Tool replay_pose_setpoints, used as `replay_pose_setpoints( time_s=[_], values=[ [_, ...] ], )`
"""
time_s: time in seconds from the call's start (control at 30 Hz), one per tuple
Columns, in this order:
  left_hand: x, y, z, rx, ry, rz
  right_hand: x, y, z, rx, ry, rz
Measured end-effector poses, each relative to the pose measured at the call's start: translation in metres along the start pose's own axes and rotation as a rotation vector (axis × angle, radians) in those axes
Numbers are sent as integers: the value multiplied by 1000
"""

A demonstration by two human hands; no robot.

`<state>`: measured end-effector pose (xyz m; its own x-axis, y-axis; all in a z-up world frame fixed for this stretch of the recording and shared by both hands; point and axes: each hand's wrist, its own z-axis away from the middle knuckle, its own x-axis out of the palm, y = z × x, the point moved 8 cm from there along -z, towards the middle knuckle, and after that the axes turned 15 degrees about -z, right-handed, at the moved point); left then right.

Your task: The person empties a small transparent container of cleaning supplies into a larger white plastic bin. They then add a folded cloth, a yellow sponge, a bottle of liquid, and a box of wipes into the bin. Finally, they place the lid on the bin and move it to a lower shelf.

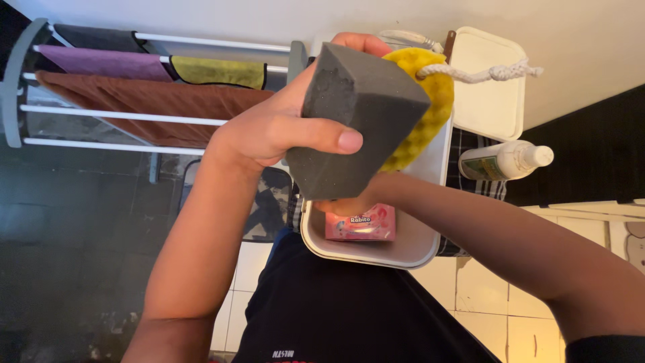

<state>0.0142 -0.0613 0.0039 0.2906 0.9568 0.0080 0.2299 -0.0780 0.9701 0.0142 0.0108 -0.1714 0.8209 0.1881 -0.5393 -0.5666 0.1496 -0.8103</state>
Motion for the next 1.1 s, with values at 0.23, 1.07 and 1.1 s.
replay_pose_setpoints(
  time_s=[0.23,1.07,1.1],
  values=[
    [-5,3,3,-7,19,-48,-5,-5,46,481,40,289],
    [15,10,2,-76,-84,-201,-48,-38,134,813,33,7],
    [18,10,3,-87,-82,-232,-62,-45,144,760,144,-73]
  ],
)
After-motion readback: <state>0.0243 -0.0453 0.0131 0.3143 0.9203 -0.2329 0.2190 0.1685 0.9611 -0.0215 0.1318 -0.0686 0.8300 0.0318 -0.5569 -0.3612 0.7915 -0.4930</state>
